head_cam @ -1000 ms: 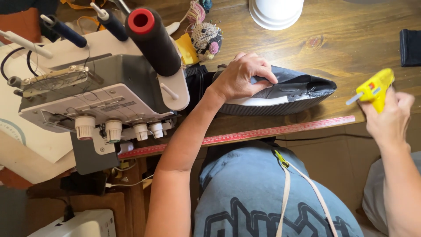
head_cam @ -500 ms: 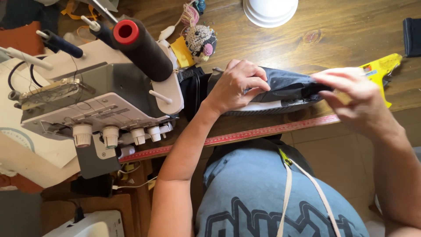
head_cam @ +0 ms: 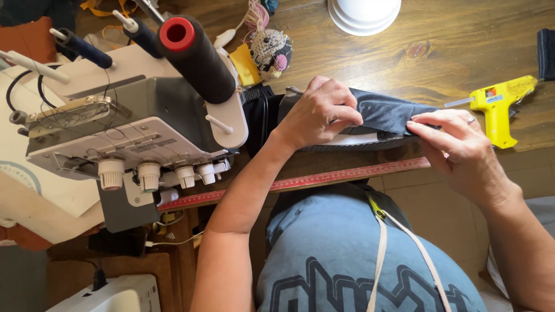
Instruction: Attaching black fabric to a grey sneaker using a hot glue gun
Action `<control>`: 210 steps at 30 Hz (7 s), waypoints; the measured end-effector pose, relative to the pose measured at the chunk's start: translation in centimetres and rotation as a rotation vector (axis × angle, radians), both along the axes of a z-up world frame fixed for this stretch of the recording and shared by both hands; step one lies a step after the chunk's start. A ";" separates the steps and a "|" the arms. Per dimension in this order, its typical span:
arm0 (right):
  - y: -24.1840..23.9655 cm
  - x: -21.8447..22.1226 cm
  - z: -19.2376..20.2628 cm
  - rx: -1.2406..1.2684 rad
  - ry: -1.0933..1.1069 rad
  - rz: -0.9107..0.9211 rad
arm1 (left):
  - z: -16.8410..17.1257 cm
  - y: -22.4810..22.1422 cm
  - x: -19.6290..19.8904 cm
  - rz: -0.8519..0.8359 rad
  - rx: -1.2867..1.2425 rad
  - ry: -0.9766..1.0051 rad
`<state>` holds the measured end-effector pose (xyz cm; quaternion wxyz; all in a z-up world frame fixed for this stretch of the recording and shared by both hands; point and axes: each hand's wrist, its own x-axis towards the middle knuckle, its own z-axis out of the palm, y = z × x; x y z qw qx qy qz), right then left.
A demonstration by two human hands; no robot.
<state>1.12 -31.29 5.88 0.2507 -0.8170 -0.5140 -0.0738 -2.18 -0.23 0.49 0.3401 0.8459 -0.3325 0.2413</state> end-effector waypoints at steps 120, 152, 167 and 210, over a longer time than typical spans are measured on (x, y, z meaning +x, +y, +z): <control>-3.0 7.8 -3.3 0.365 0.316 0.212 | 3.8 -13.8 -2.1 0.495 -0.086 0.170; -3.1 7.1 -4.4 0.377 0.410 0.308 | 3.3 -13.3 -2.9 0.414 -0.207 0.212; -10.1 7.2 -8.2 0.261 0.142 -0.389 | 4.8 -13.2 -2.4 0.437 -0.027 0.104; -8.6 -0.1 -1.1 0.140 1.263 -0.494 | 1.9 -11.6 -0.8 0.281 -0.397 0.332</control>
